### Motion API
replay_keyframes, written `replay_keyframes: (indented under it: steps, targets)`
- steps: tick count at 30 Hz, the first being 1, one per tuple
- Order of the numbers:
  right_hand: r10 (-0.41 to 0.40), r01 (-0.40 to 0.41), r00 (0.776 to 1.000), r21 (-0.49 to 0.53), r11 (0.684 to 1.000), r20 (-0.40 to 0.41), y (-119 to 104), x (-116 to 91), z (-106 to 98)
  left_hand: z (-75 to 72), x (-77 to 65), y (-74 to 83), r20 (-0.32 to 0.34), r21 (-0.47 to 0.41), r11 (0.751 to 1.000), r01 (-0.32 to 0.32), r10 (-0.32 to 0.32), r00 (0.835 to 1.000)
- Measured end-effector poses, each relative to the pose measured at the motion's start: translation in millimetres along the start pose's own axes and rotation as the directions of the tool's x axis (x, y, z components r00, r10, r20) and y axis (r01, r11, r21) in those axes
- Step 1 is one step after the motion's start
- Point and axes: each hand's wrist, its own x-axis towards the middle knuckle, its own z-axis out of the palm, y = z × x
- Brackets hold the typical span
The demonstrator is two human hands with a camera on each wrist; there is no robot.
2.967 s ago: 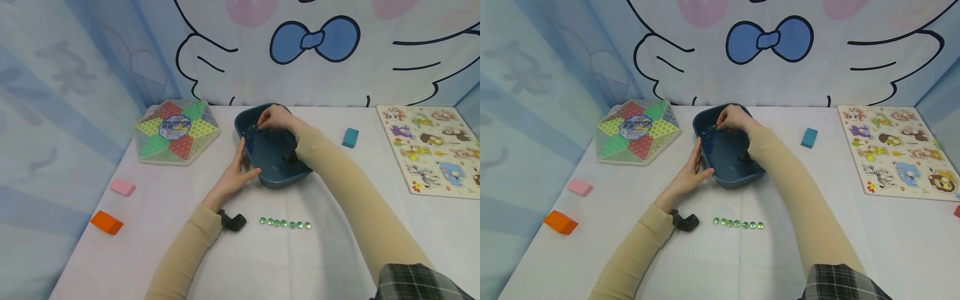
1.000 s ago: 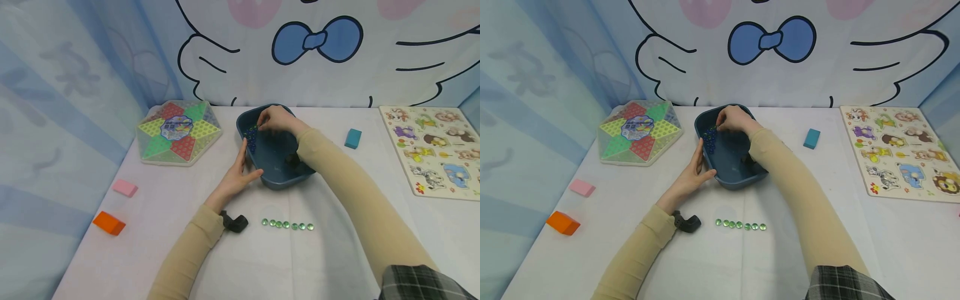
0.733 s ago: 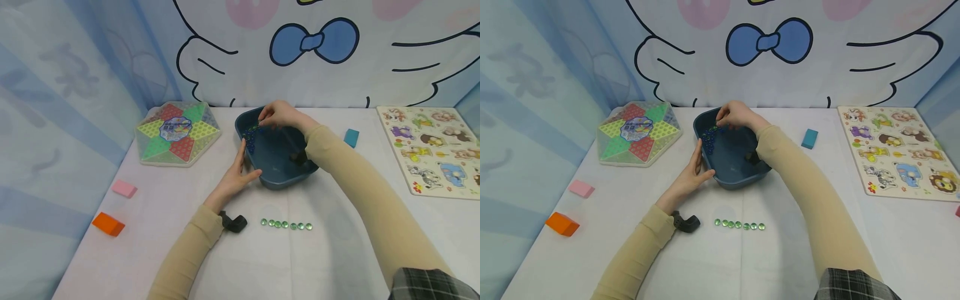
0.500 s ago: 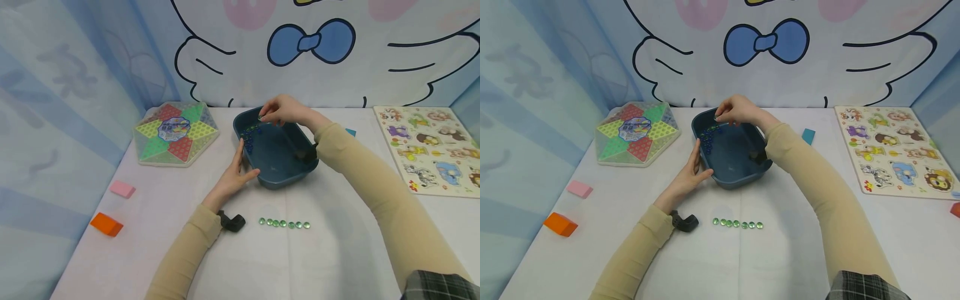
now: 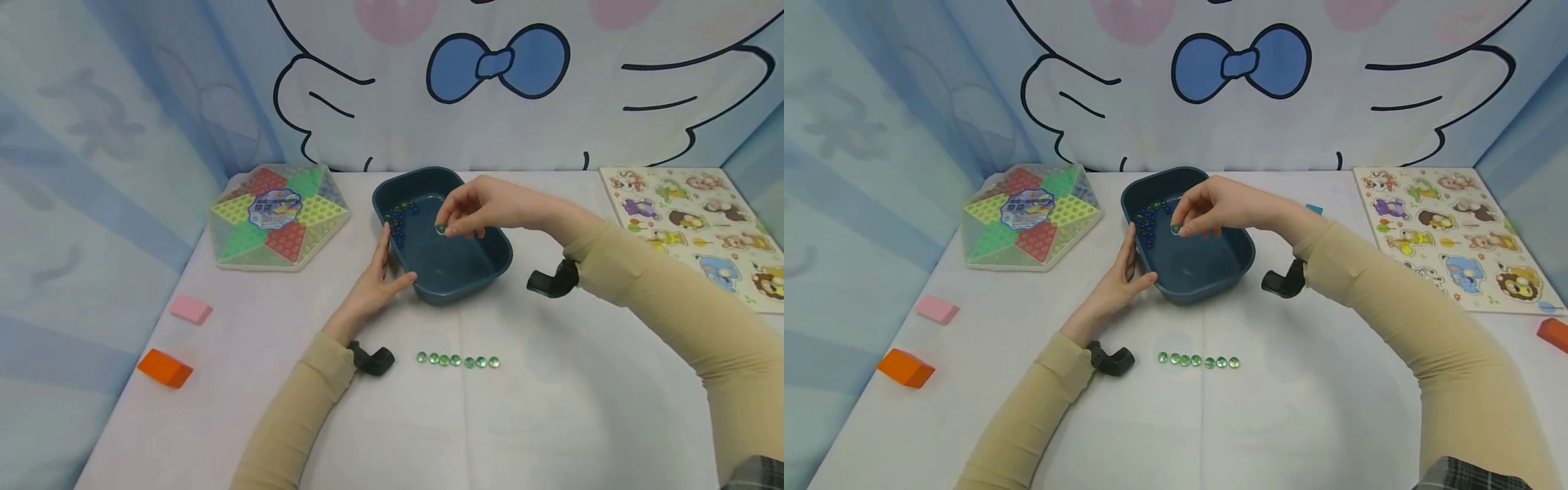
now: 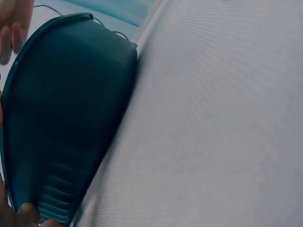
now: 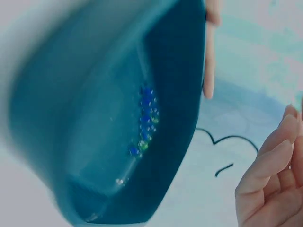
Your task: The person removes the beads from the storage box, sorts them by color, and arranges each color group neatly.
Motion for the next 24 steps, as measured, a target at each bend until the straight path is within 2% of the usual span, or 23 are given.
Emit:
replay_keyframes:
  steps: [5, 12, 17, 24]
  targets:
    - [-0.06, 0.055, 0.996, 0.071, 0.996, 0.071, 9.4, -27.9, 11.8, -0.9, -1.8, 5.1, 0.027, -0.005, 1.0, 0.018, -0.017, 0.999]
    - [-0.127, 0.114, 0.986, 0.122, 0.986, 0.105, 33.4, -65.2, 34.5, -0.7, -15.2, 31.7, 0.041, 0.004, 0.999, 0.041, -0.042, 0.998]
    - [-0.177, 0.161, 0.978, 0.136, 0.978, 0.113, 51.8, -81.7, 53.2, -0.1, -15.2, 31.3, 0.043, 0.0, 0.999, 0.052, -0.052, 0.998]
    - [-0.222, 0.203, 0.965, 0.141, 0.969, 0.137, 63.6, -91.5, 73.0, -0.9, -14.9, 30.1, 0.029, 0.012, 0.999, 0.046, -0.046, 0.998]
